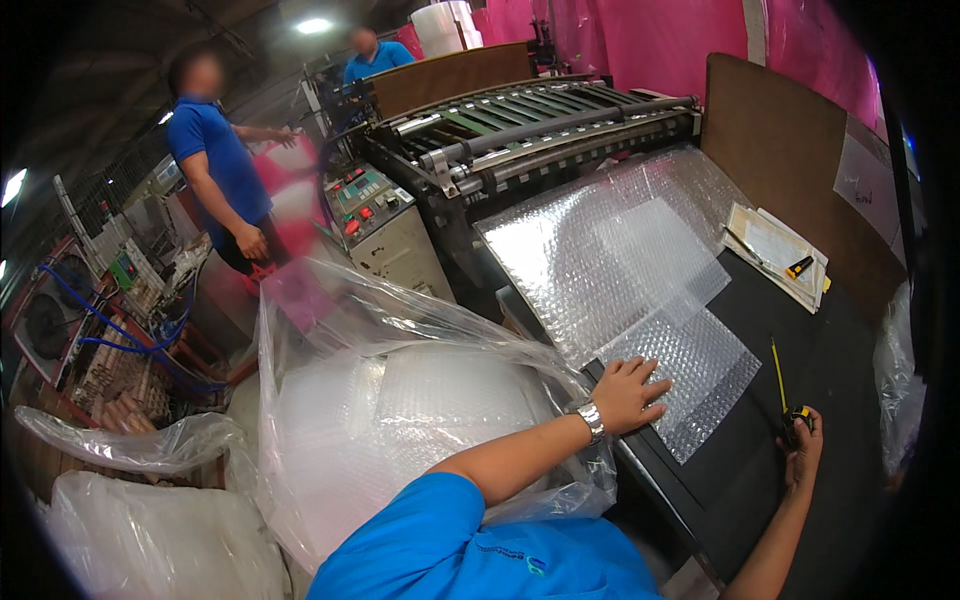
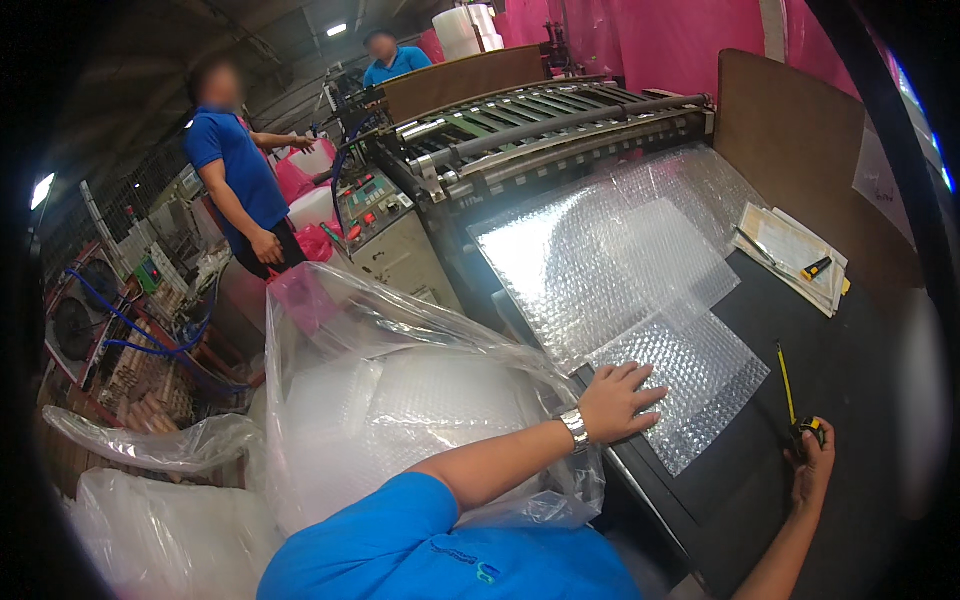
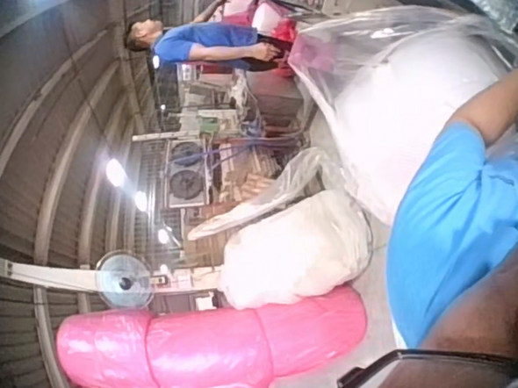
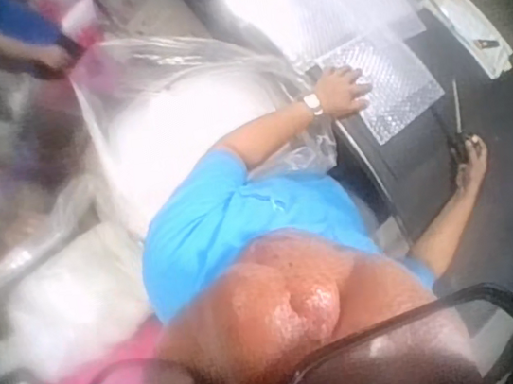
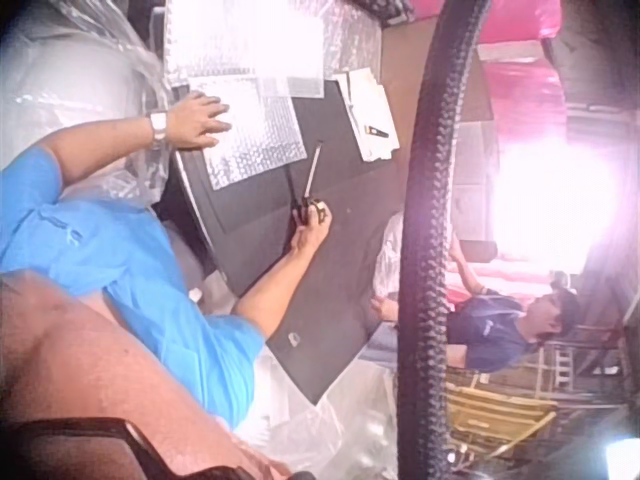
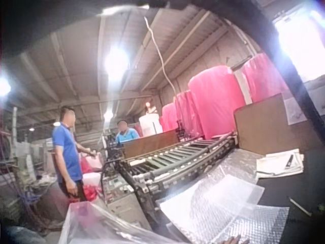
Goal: The person handles sheets of bubble wrap on a table, stacking and arranging them. They use a tape measure to measure the dimensions of the bubble wrap sheets and then place the measured sheets into a plastic bag.
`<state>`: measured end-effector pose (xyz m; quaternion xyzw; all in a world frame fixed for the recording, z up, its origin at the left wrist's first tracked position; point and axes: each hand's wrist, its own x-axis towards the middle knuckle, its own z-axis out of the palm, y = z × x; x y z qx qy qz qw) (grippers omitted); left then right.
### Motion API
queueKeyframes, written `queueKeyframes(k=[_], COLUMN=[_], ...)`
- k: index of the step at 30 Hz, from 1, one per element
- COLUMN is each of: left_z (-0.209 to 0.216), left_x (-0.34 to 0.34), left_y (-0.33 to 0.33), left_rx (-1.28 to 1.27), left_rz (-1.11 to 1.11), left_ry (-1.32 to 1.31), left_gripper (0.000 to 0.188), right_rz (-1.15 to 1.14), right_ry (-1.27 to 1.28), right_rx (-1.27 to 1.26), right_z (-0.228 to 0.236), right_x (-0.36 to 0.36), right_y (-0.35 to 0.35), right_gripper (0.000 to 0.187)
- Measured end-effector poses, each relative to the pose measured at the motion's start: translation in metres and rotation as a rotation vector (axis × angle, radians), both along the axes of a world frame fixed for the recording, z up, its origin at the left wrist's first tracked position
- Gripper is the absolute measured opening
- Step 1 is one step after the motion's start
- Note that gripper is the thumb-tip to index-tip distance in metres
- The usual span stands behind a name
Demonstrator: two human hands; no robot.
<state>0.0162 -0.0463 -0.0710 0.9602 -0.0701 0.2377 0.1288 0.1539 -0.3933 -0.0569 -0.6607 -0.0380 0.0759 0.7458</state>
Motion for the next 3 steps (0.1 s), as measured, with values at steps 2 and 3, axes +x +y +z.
queueKeyframes(k=[2, 3], left_z=[0.001, 0.0017], left_x=[-0.0003, -0.0005], left_y=[-0.0006, -0.0011], left_rx=[0.001, -0.001], left_rz=[0.001, 0.001], left_ry=[0.011, 0.016], left_gripper=[0.043, 0.044], right_rz=[0.015, 0.021], right_ry=[-0.002, -0.004], right_rx=[0.006, 0.007], right_z=[-0.0011, -0.0015], right_x=[0.0013, 0.002], right_y=[-0.0015, -0.0026], right_gripper=[0.036, 0.037])
